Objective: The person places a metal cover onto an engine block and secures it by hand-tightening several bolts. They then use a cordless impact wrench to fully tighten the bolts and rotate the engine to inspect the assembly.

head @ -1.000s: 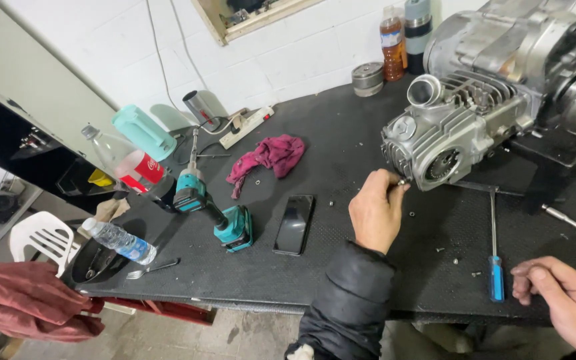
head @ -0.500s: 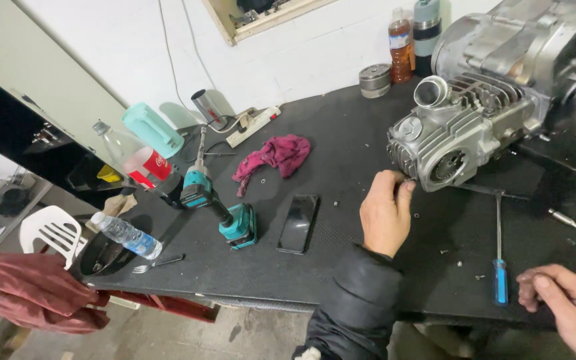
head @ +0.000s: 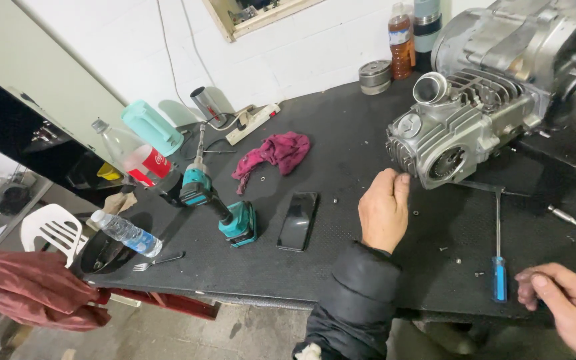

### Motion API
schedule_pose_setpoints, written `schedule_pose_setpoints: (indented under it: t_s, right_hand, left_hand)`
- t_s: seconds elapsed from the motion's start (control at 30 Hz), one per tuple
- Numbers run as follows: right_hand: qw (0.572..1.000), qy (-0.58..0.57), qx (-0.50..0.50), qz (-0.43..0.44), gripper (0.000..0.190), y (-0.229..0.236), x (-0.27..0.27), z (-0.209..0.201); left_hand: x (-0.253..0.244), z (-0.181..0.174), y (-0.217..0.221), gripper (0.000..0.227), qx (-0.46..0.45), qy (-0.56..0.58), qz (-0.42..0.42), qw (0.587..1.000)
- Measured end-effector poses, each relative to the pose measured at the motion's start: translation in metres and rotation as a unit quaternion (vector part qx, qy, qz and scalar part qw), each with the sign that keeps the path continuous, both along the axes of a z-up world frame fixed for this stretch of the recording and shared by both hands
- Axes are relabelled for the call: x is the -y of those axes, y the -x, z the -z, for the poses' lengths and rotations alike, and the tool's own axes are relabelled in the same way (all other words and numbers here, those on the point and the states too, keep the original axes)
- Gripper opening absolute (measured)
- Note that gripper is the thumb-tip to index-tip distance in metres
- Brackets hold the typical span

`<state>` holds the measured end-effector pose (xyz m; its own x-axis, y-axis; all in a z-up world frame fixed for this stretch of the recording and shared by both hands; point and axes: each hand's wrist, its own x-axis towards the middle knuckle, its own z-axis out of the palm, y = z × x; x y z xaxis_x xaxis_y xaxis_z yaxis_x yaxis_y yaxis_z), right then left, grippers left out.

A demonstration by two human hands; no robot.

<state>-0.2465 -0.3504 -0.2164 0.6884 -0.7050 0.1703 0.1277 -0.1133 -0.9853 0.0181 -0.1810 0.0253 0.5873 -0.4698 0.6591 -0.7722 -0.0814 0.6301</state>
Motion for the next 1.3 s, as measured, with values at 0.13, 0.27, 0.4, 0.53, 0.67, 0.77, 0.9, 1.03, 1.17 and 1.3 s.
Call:
schedule_pose_setpoints:
  t_s: [0.13,0.27,0.4,0.53,0.67,0.77,0.9,1.03,1.17,1.3]
  right_hand:
    - [0.999,-0.010,-0.031,0.005,0.028,-0.002,-0.008,-0.004]
    - [0.999,0.008,-0.035,0.008,0.024,-0.005,-0.019,-0.048]
    - [0.997,-0.003,-0.072,0.008,0.019,-0.002,-0.034,-0.076]
    - [0.998,-0.006,-0.068,0.004,0.018,-0.003,-0.035,-0.083]
    - [0.999,0.019,-0.048,-0.016,0.018,-0.006,-0.040,-0.088]
    - [0.999,0.016,-0.050,-0.012,0.018,-0.007,-0.041,-0.093]
    - [0.998,-0.003,-0.052,-0.025,0.023,-0.007,-0.042,-0.100]
    - [0.999,0.010,-0.036,-0.024,0.022,-0.006,-0.043,-0.100]
    - [0.999,0.015,-0.029,-0.038,0.023,-0.006,-0.042,-0.097]
    - [0.998,0.006,-0.056,-0.034,0.023,-0.006,-0.042,-0.096]
  left_hand:
    - [-0.010,-0.023,0.010,0.015,0.026,0.024,0.022,0.999]
    - [-0.011,-0.026,0.006,0.017,-0.002,0.032,0.041,0.999]
    - [0.001,0.001,-0.003,0.017,-0.035,-0.030,0.020,0.999]
    - [0.005,-0.006,0.000,0.017,0.064,0.014,0.018,0.998]
    - [-0.003,-0.014,-0.003,0.019,0.107,0.015,0.034,0.994]
    - [0.003,0.014,-0.028,0.024,-0.042,-0.005,0.113,0.993]
    - [0.009,0.024,-0.039,0.032,-0.337,-0.041,0.229,0.912]
    - [-0.005,-0.021,-0.012,0.021,-0.106,-0.047,0.143,0.983]
    - [-0.010,-0.035,-0.003,0.010,0.204,-0.063,0.010,0.977]
    - [-0.011,-0.039,-0.004,0.010,0.258,-0.077,-0.015,0.963]
